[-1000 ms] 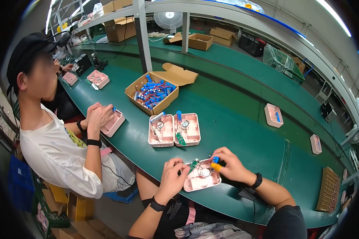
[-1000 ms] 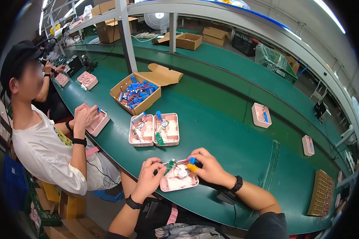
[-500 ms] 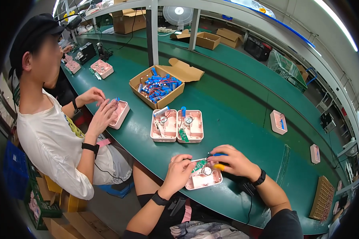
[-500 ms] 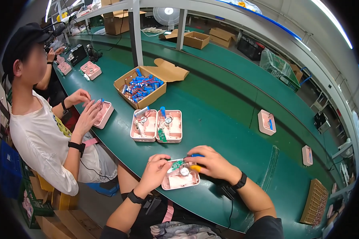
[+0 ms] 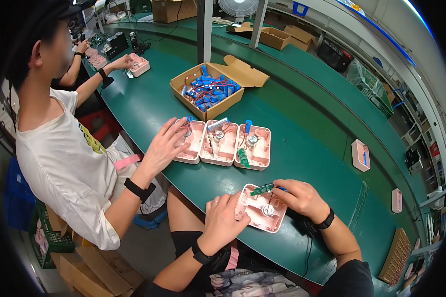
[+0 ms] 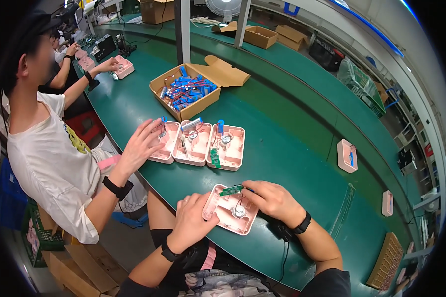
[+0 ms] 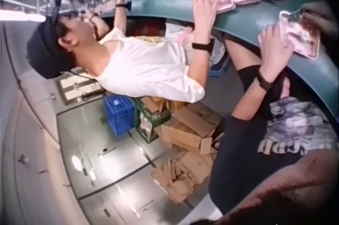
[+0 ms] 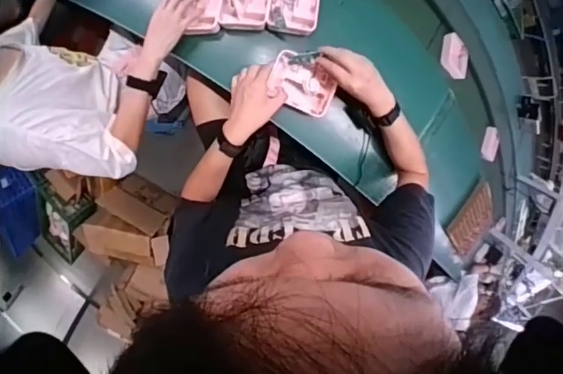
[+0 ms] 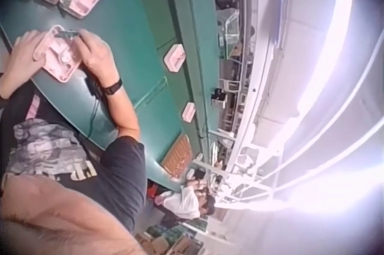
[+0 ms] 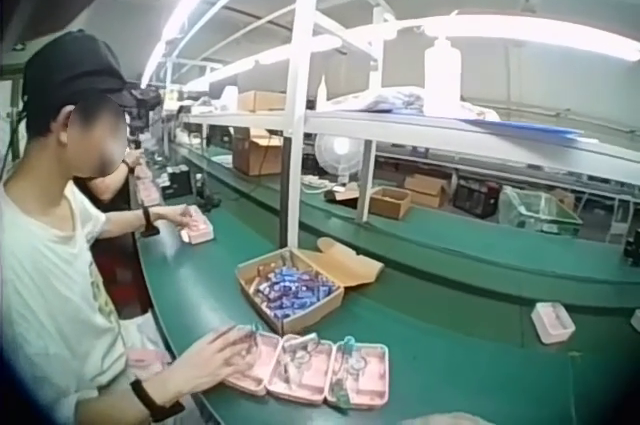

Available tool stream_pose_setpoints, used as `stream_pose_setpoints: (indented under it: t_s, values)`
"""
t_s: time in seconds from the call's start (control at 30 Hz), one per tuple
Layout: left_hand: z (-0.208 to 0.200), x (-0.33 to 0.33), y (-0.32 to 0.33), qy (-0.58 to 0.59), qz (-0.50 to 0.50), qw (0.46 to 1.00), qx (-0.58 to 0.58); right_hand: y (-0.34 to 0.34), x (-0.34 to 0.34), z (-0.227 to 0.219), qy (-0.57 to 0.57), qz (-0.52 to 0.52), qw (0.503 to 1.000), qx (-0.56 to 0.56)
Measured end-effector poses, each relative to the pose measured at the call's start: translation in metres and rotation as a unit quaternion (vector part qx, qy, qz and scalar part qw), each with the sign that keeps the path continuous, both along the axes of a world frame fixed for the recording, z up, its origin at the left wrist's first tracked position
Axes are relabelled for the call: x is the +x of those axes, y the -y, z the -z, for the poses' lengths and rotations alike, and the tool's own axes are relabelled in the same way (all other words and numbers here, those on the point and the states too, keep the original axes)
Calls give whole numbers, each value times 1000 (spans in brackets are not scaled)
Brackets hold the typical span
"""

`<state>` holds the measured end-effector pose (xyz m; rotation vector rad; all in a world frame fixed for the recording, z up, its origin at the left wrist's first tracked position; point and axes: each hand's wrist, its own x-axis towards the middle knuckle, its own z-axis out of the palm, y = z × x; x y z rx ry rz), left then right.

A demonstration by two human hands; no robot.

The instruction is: The person assembles electronic devices by placing a battery and a circuit board into a pink plastic housing. They then use a tool to press the wires into place before setting the housing aside on the green workbench.

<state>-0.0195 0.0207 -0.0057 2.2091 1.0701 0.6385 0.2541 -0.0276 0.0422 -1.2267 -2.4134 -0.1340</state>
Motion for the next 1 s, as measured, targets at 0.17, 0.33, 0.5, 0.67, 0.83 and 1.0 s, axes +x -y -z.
stream_pose_setpoints:
  t_s: [0.17,0.33,0.5,0.67,0.83,1.0]
  values:
    - [21,-4,-29,54,86,995,-4,-10,-18,9,-26,26,999,-28]
    - [26,-11,-45,68,125,989,-39,-15,-23,18,-62,4,996,-58]
    - [20,-7,-36,110,114,985,-70,-16,-28,9,-86,-50,989,-106]
    - [15,0,-31,124,117,984,-41,-2,-34,4,-66,16,985,-156]
    - [15,0,-32,135,124,983,0,8,-42,4,-53,46,985,-158]
    - [9,1,-37,128,165,978,-9,17,-49,-2,10,80,983,-167]
